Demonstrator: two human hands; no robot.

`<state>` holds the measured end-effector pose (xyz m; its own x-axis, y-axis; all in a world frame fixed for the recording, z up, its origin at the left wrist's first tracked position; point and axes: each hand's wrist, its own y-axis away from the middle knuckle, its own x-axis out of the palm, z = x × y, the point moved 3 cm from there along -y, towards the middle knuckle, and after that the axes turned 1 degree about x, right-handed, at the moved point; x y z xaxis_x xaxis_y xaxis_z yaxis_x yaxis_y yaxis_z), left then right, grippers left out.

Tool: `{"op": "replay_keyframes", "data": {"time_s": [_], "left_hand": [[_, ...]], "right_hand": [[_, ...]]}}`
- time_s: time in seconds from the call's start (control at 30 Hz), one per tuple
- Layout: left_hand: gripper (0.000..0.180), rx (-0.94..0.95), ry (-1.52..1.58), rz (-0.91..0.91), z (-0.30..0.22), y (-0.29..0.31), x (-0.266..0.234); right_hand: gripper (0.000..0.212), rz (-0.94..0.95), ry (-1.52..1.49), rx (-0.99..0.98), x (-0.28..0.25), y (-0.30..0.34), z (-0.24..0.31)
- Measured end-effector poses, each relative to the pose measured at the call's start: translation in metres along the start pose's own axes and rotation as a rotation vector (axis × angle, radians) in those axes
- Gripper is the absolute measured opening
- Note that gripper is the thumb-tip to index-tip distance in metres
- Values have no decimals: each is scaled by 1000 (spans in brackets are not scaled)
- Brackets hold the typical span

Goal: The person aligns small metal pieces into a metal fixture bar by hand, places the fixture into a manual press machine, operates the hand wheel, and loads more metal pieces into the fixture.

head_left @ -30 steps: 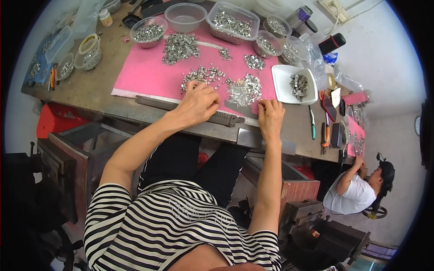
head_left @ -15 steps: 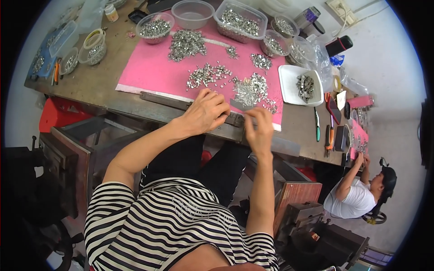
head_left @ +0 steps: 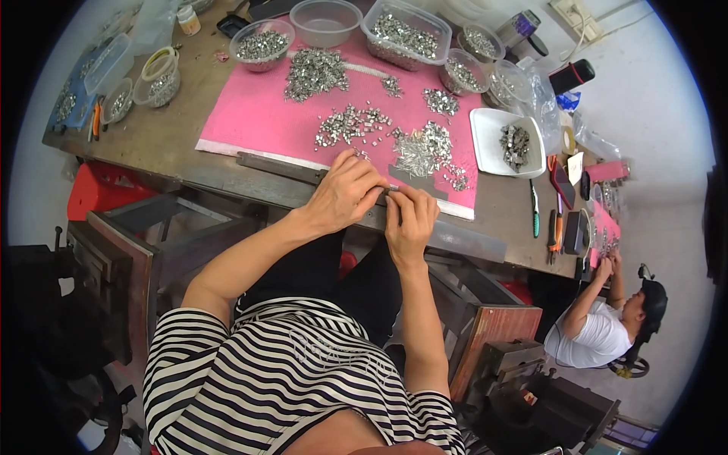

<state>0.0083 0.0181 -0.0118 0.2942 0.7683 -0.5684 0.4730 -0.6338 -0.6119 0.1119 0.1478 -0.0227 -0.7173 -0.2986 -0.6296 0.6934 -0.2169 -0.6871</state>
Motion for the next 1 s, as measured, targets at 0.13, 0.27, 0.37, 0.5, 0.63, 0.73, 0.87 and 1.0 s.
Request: {"op": "replay_keyframes", "data": {"time_s": [0.13,0.27,0.37,0.5,0.63,0.73,0.87,1.0], "left_hand": [[14,19,-25,-42,-1,3,3],[16,32,-51,-45,-5,2,7],[15,30,-62,-43,-5,5,8],[15,36,-105,-34,-4,6,11],[10,-1,-81,-25,-7,3,14],[8,-56,-50,-6,-9,0,13],[8,-112,-27,8,-6,-2,15],[7,-129,-18,10,-8,-5,16]], "right_hand": [[21,14,-40,-31,-12,1,-3],[19,-33,-81,93,-28,5,-20],[17,-74,-36,157,-37,3,-35],[15,-85,45,264,-46,-6,-66],[11,7,144,263,-47,-19,-81],[9,83,170,273,-41,-30,-85],[9,107,256,224,-31,-41,-86],[8,156,288,225,-27,-46,-92]]}}
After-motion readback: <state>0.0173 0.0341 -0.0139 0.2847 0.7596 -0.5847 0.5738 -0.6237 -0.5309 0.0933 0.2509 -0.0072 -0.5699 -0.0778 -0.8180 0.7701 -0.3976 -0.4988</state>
